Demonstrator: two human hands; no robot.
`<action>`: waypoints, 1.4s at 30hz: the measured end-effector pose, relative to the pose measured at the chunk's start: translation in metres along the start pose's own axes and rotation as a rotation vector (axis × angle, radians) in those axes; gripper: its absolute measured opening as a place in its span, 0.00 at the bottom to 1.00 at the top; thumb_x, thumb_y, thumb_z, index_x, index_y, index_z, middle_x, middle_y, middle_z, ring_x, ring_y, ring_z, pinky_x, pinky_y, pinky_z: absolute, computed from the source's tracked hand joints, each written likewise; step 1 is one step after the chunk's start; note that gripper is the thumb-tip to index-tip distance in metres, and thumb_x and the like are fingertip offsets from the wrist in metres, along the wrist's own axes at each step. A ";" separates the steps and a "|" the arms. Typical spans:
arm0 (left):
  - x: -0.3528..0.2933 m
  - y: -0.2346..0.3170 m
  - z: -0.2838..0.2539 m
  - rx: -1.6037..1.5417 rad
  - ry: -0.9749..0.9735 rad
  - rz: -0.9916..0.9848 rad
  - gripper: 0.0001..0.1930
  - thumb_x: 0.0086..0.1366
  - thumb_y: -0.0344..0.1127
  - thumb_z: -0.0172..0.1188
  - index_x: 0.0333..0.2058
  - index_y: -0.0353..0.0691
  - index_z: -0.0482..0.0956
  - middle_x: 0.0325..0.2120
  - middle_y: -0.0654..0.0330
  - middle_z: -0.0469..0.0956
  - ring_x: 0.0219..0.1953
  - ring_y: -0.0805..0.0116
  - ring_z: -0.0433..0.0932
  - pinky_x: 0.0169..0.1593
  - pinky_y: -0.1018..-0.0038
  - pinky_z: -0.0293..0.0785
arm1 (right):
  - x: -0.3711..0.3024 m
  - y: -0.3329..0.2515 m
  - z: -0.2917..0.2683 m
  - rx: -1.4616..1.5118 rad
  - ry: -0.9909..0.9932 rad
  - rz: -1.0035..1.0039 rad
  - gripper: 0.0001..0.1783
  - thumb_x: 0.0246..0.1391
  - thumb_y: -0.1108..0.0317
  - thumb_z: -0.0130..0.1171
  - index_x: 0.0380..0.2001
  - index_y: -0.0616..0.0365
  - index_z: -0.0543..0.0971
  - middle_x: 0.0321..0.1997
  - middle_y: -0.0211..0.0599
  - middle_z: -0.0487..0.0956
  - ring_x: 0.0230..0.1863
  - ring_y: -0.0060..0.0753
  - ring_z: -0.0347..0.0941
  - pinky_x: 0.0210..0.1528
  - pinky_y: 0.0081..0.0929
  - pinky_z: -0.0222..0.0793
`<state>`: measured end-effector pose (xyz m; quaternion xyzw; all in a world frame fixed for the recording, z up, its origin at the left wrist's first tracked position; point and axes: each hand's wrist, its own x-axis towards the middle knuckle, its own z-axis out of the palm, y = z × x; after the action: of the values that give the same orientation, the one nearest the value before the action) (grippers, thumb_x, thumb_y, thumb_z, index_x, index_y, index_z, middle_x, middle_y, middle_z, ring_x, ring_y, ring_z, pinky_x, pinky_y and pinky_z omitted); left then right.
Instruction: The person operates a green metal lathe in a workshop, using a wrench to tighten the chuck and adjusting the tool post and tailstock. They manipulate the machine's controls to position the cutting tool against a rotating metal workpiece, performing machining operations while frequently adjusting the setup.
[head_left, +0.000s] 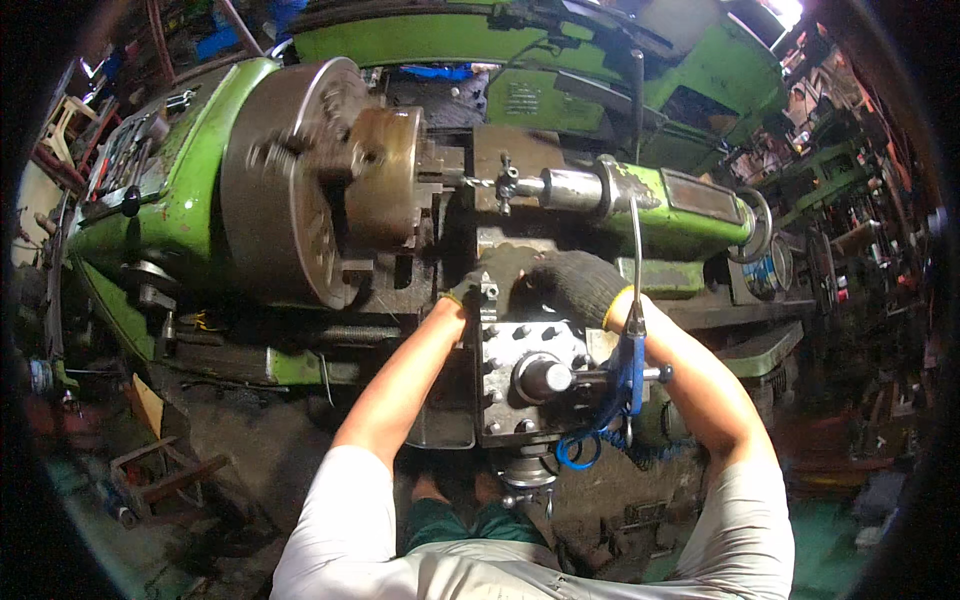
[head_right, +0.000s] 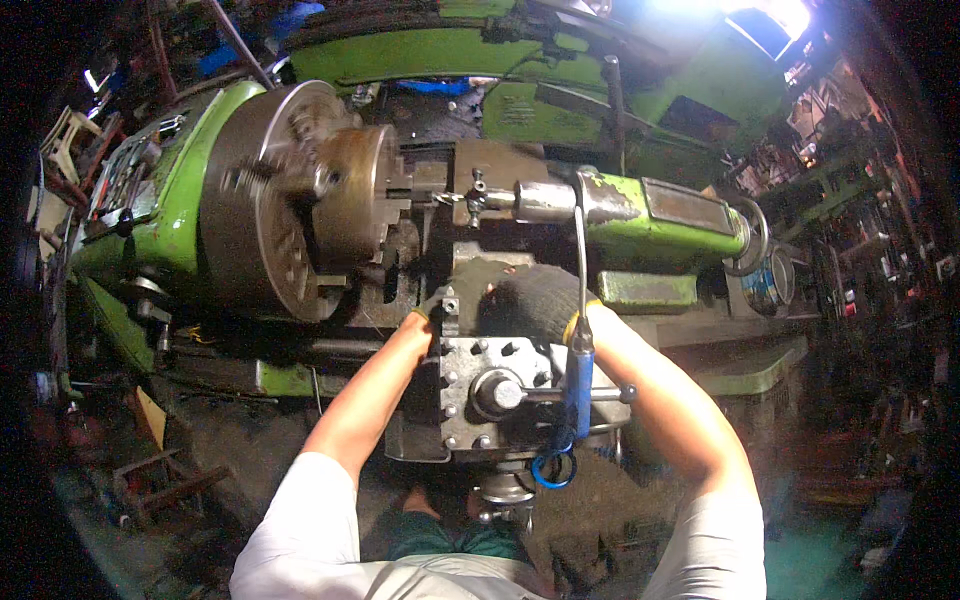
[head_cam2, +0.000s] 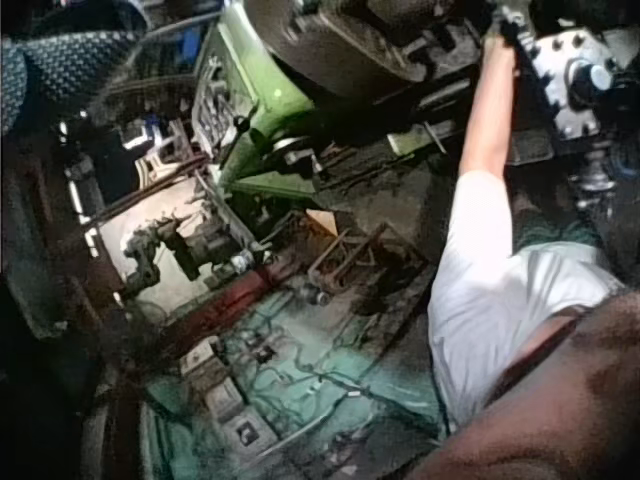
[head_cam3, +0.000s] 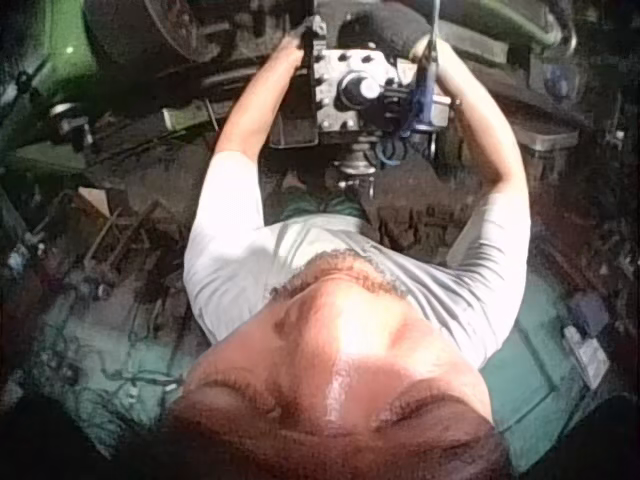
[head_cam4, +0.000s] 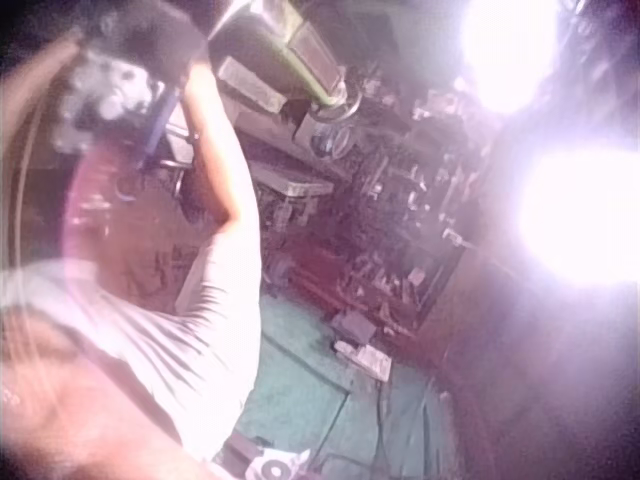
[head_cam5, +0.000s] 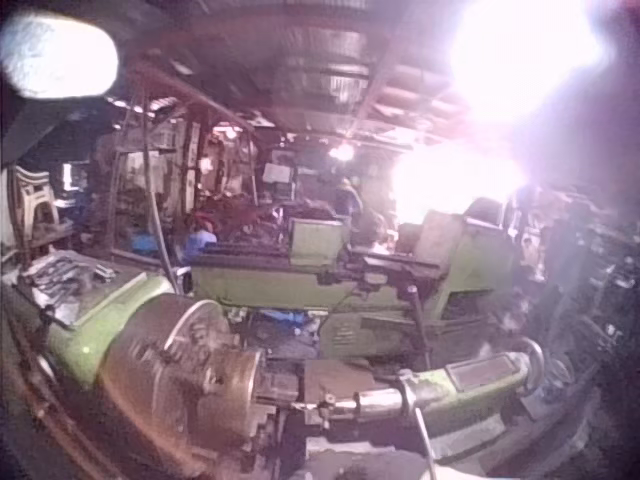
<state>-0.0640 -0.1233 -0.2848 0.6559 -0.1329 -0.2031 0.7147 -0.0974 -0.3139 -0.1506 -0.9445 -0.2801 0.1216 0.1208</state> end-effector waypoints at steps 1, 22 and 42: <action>-0.004 -0.001 -0.003 -0.071 0.032 -0.008 0.31 0.69 0.53 0.58 0.66 0.44 0.70 0.58 0.50 0.75 0.59 0.59 0.75 0.63 0.61 0.69 | -0.001 0.003 0.000 -0.086 -0.079 0.060 0.19 0.55 0.50 0.63 0.41 0.51 0.85 0.39 0.50 0.85 0.42 0.53 0.83 0.46 0.46 0.79; -0.332 -0.221 -0.214 -0.307 0.703 -0.252 0.25 0.70 0.63 0.52 0.40 0.46 0.81 0.34 0.55 0.82 0.32 0.52 0.77 0.45 0.56 0.76 | 0.085 0.027 -0.028 0.737 0.629 0.243 0.12 0.62 0.65 0.61 0.44 0.61 0.82 0.40 0.38 0.84 0.40 0.28 0.80 0.42 0.29 0.76; -0.206 -0.076 -0.051 0.924 0.716 0.180 0.10 0.62 0.35 0.63 0.42 0.40 0.81 0.42 0.52 0.80 0.50 0.48 0.75 0.57 0.52 0.69 | 0.058 0.016 0.002 -0.282 0.546 -0.169 0.23 0.51 0.67 0.61 0.53 0.49 0.76 0.34 0.41 0.80 0.35 0.52 0.79 0.35 0.50 0.73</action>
<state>-0.2316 0.0130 -0.3501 0.9130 -0.0133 0.1714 0.3699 -0.0425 -0.2941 -0.1662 -0.9231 -0.3287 -0.1870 0.0691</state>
